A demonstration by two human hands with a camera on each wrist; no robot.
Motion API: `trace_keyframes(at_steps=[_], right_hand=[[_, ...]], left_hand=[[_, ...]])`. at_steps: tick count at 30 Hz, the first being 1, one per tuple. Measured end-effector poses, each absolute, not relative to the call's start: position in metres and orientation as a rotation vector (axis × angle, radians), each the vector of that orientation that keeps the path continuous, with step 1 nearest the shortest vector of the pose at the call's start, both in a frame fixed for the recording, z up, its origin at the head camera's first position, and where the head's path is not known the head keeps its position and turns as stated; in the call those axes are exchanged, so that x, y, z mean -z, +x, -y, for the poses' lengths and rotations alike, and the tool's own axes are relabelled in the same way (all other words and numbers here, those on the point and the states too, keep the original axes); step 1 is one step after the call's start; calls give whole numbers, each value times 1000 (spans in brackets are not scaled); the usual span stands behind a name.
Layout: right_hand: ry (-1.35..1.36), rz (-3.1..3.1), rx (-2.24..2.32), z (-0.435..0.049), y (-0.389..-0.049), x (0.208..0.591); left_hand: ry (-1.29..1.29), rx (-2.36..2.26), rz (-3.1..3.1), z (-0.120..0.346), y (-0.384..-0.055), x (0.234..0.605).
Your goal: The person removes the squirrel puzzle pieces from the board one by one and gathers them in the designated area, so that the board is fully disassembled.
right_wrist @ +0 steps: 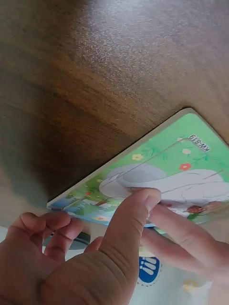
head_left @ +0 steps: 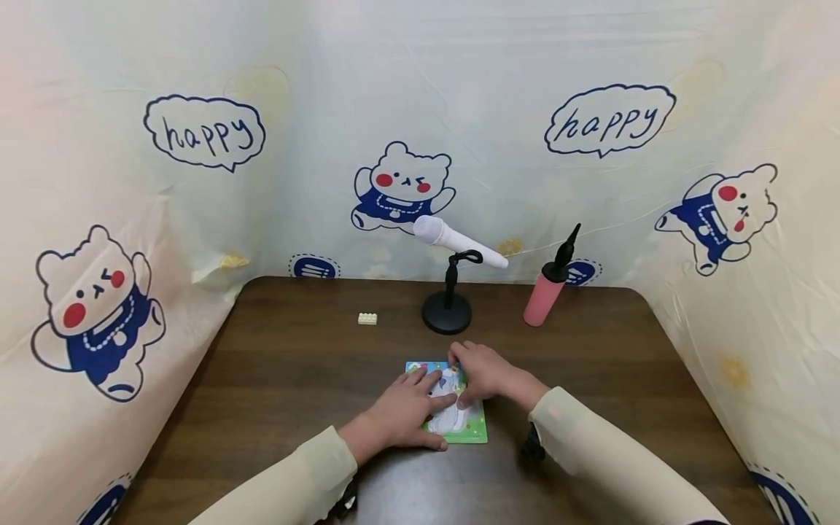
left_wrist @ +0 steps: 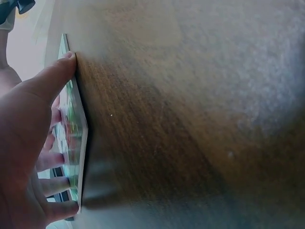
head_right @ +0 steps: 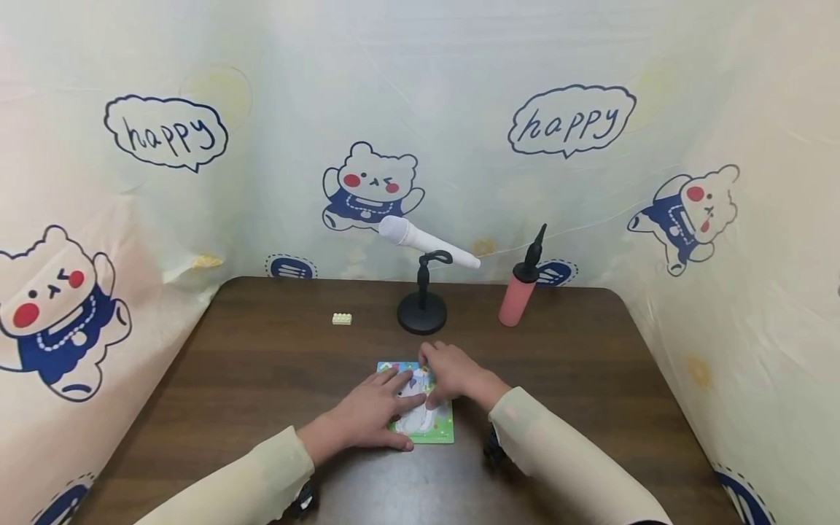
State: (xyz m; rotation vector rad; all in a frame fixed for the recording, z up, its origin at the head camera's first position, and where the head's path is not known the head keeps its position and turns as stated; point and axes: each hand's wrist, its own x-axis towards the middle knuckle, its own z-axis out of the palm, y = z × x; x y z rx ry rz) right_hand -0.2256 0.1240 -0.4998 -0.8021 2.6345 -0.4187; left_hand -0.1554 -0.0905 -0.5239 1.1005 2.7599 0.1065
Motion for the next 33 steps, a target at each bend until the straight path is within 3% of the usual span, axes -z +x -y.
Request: trace_keyframes(at_steps=[33], right_hand=[[-819, -2634, 741, -152, -236, 507]], left_hand=[[1056, -80, -2703, 87, -153, 522]])
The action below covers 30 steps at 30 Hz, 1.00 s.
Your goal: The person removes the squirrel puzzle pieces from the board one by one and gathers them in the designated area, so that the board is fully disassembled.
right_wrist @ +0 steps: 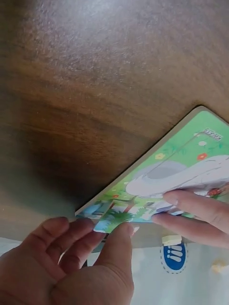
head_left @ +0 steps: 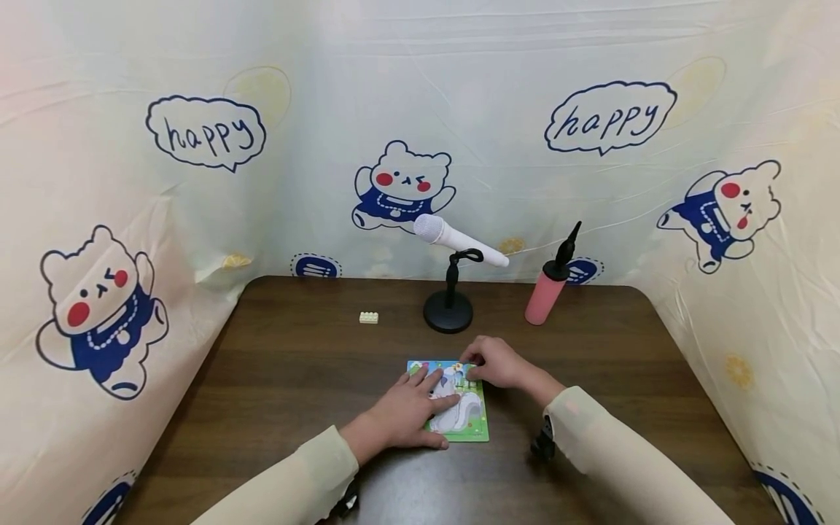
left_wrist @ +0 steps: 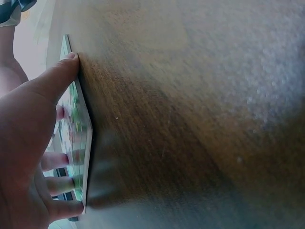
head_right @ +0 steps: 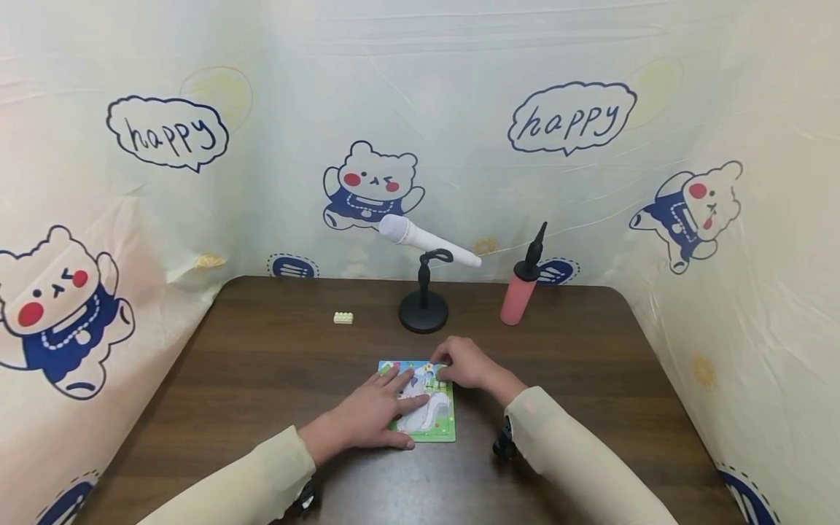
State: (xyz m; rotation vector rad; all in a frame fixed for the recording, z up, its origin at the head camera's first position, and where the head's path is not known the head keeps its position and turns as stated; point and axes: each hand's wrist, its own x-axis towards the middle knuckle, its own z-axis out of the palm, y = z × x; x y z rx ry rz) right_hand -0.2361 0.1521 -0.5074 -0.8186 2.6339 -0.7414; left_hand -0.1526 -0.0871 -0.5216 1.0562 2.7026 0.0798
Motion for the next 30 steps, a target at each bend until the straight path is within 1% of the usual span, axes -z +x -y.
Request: trace_keyframes(at_steps=[8, 13, 21, 25, 30], right_hand=[[-773, -2601, 916, -161, -235, 506], [-761, -2598, 991, -184, -236, 500], [-666, -2717, 949, -263, -238, 489], [-601, -2767, 881, -303, -239, 492], [-560, -2793, 815, -337, -240, 499]], left_hand=[[1073, -65, -2711, 87, -155, 524], [1070, -70, -2710, 87, -155, 528], [1087, -92, -2739, 90, -152, 535], [1094, -102, -2751, 93, -150, 538], [1100, -122, -2748, 93, -150, 540]])
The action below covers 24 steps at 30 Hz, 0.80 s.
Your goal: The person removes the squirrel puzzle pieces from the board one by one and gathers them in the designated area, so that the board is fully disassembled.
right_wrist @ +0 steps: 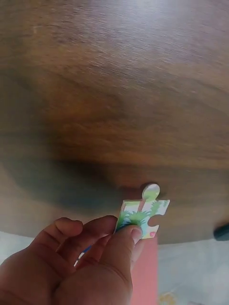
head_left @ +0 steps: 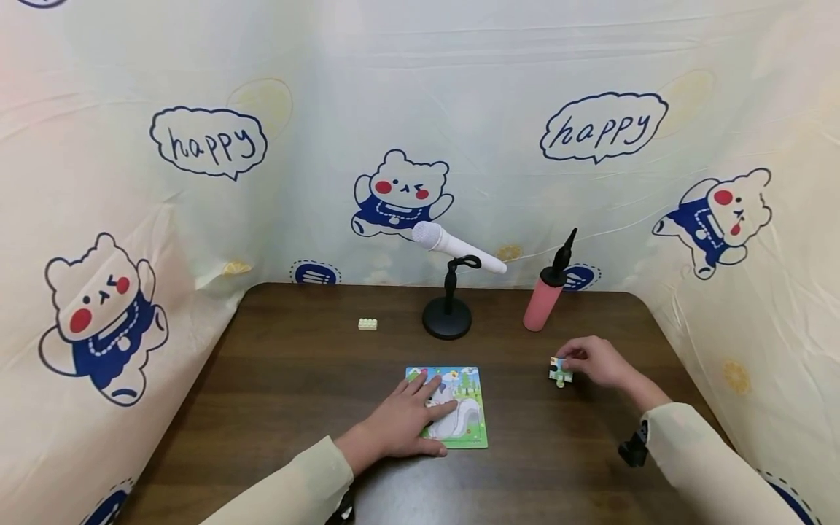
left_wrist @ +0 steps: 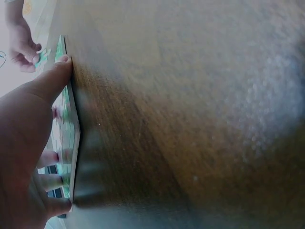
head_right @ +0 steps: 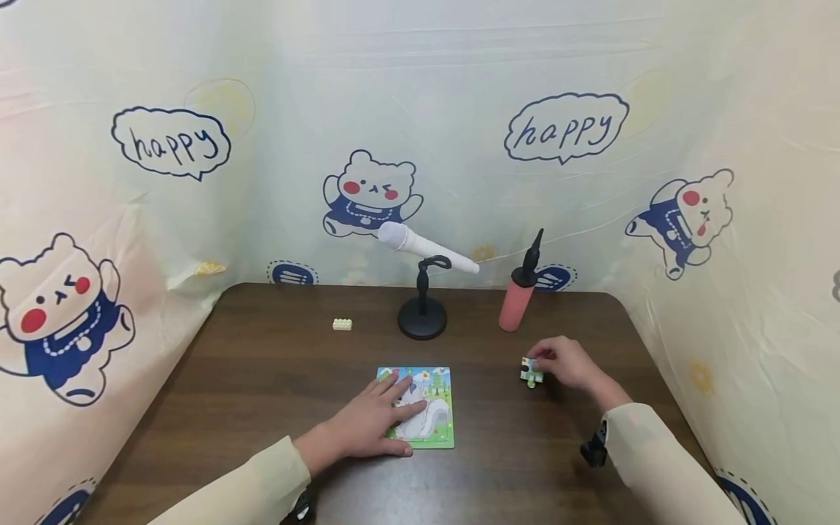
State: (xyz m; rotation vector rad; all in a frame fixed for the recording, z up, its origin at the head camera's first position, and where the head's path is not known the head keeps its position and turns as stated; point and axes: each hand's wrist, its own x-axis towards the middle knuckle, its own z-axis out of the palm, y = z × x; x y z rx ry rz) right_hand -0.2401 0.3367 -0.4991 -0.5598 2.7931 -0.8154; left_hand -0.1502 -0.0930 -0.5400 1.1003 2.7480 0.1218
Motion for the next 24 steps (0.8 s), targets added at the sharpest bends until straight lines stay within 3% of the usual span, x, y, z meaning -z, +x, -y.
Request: trace_keyframes(at_steps=[24], right_hand=[[-452, -2850, 690, -353, -240, 520]], left_hand=[[1047, -312, -2695, 96, -153, 538]])
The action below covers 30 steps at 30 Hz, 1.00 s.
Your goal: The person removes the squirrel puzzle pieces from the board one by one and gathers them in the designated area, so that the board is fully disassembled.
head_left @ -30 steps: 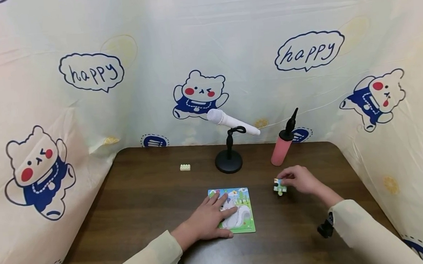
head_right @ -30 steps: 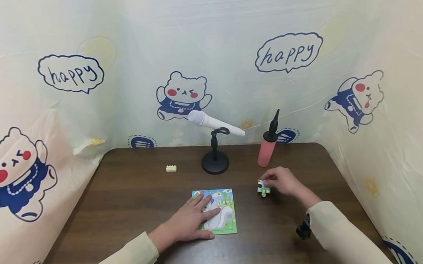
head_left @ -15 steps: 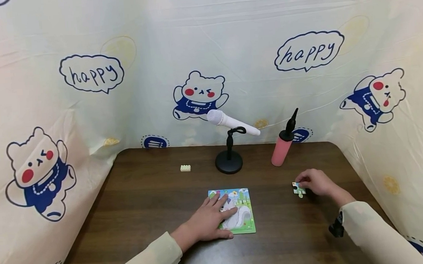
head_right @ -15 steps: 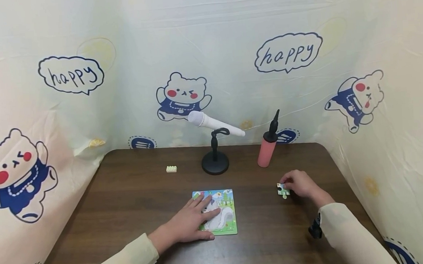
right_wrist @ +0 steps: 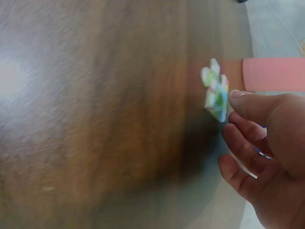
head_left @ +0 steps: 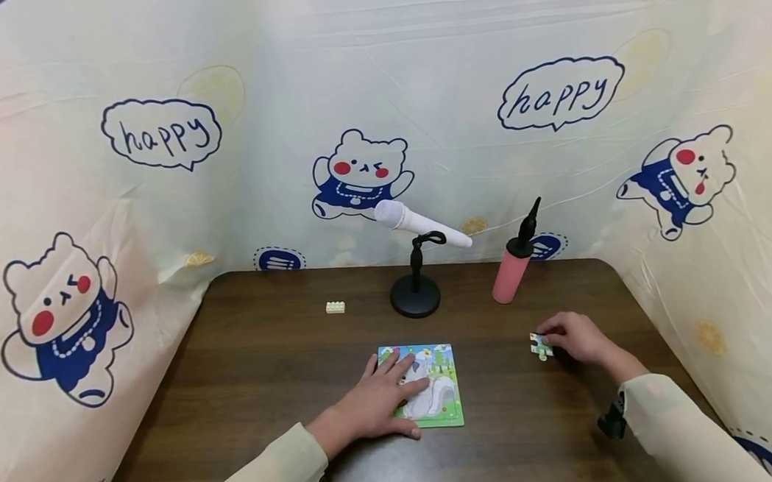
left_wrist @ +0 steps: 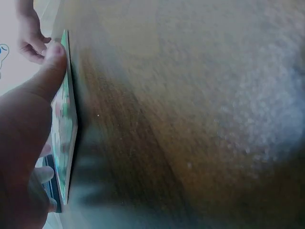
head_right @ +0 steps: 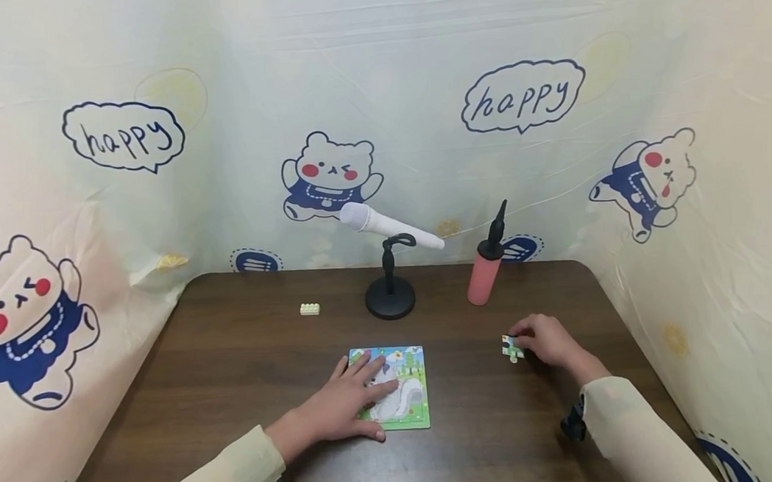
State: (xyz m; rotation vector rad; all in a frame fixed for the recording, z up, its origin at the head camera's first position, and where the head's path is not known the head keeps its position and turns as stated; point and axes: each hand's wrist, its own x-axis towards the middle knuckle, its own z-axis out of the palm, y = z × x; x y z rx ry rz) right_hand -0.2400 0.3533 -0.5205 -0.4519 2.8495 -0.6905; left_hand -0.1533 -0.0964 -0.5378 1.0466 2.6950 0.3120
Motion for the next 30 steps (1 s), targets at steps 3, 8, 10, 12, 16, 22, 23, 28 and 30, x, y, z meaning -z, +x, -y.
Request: trace_keyframes(at_steps=[3, 8, 10, 12, 16, 22, 23, 28, 30], right_hand=[[-495, -2861, 714, -348, -241, 513], [-603, -2851, 795, -315, -245, 492], [-633, -2832, 816, -292, -245, 486], [-690, -2787, 834, -266, -244, 482], [-750, -2700, 853, -216, -240, 485], [-771, -2639, 821, -162, -231, 499], [-773, -2634, 821, -155, -230, 500], [-746, -2632, 832, -135, -226, 507], [-725, -2631, 837, -131, -224, 508]], left_hand=[[1084, -323, -2713, 101, -153, 536], [1092, -325, -2753, 109, -155, 532], [1080, -322, -2761, 113, -157, 531], [1068, -319, -2759, 117, -157, 530], [1061, -296, -2749, 121, -157, 531], [1035, -266, -2725, 122, -155, 536], [1035, -265, -2727, 122, -155, 537], [1040, -270, -2737, 121, -154, 537], [1039, -276, -2733, 121, -154, 535]])
